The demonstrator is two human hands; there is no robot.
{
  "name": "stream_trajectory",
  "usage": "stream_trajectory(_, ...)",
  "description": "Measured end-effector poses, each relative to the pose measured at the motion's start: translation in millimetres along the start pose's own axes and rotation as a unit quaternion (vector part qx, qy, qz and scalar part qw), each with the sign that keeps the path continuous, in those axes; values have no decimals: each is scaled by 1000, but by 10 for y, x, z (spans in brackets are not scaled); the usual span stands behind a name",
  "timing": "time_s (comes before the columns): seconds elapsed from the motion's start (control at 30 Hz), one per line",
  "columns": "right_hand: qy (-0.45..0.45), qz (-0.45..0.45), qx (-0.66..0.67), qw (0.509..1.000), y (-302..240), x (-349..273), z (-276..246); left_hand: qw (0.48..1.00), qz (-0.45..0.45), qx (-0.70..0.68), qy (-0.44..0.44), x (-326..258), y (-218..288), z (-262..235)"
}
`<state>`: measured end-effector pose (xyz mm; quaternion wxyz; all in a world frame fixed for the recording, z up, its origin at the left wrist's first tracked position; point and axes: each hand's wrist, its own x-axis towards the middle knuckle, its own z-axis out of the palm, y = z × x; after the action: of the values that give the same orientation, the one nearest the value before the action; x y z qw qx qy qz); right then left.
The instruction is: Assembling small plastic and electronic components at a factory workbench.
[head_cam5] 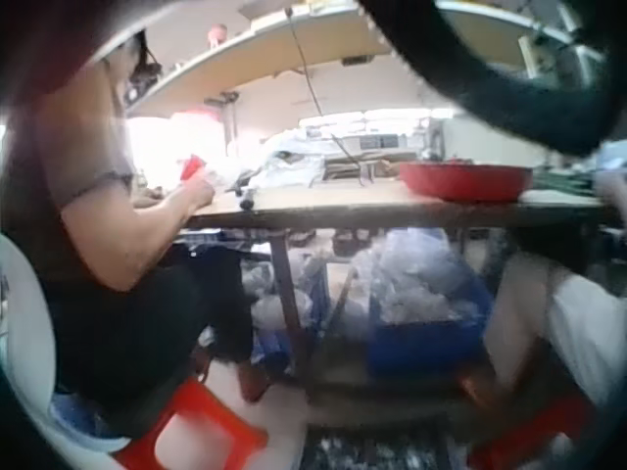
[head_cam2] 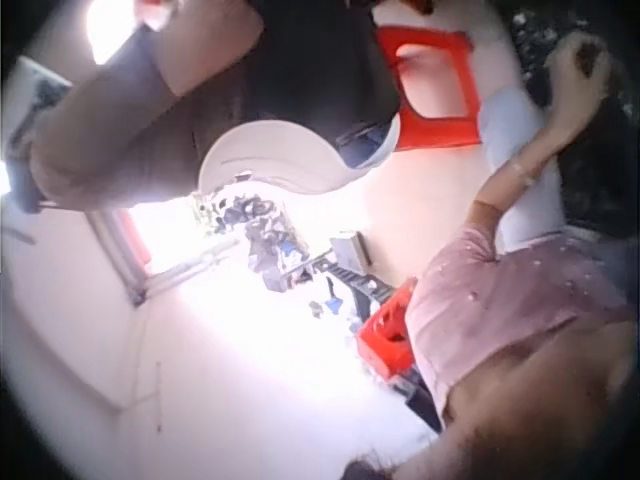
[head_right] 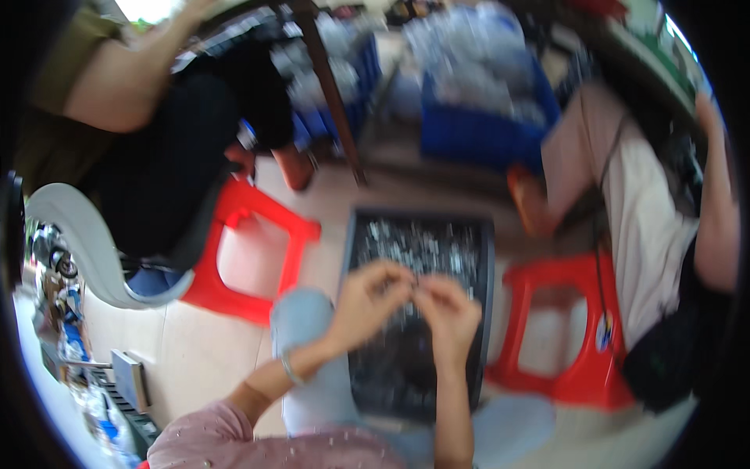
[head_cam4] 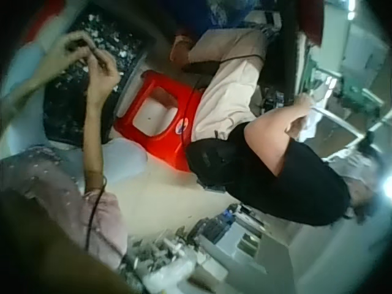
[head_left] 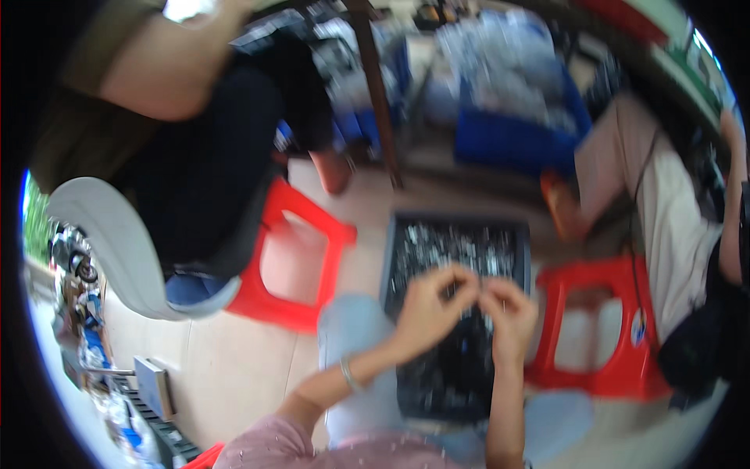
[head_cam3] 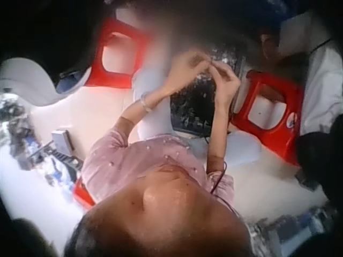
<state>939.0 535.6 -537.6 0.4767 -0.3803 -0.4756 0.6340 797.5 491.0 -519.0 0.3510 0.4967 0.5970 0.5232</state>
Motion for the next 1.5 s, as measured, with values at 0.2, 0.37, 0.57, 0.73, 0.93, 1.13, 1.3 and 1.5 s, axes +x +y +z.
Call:
stream_trajectory(0.2, 2, -79, -30, 996, -163, -69, 79, 995, 0, -100, 16, 46, 21, 19)
stream_trajectory(0.37, -23, -98, -15, 995, -210, -48, 54, 985, -17, -168, -33, 40, 51, -96)
stream_trajectory(0.57, -22, -120, -75, 990, -355, -16, 100, 973, -18, -222, -55, 90, 60, -114)
stream_trajectory(0.73, -39, -169, -71, 982, -483, 68, 238, 975, 35, -219, -6, 102, 260, -150)
stream_trajectory(0.93, -23, -150, -49, 987, -321, 23, 202, 954, 35, -297, -16, 63, 176, -79)
stream_trajectory(1.13, -24, -125, -56, 990, -262, -105, 140, 953, -35, -300, -23, -48, 107, -75)
stream_trajectory(1.3, -25, -112, -56, 992, -236, -104, 105, 953, -75, -290, -31, -49, 102, -81)
stream_trajectory(1.5, -29, -108, -48, 993, -217, -83, 90, 945, -92, -312, -37, -37, 110, -85)
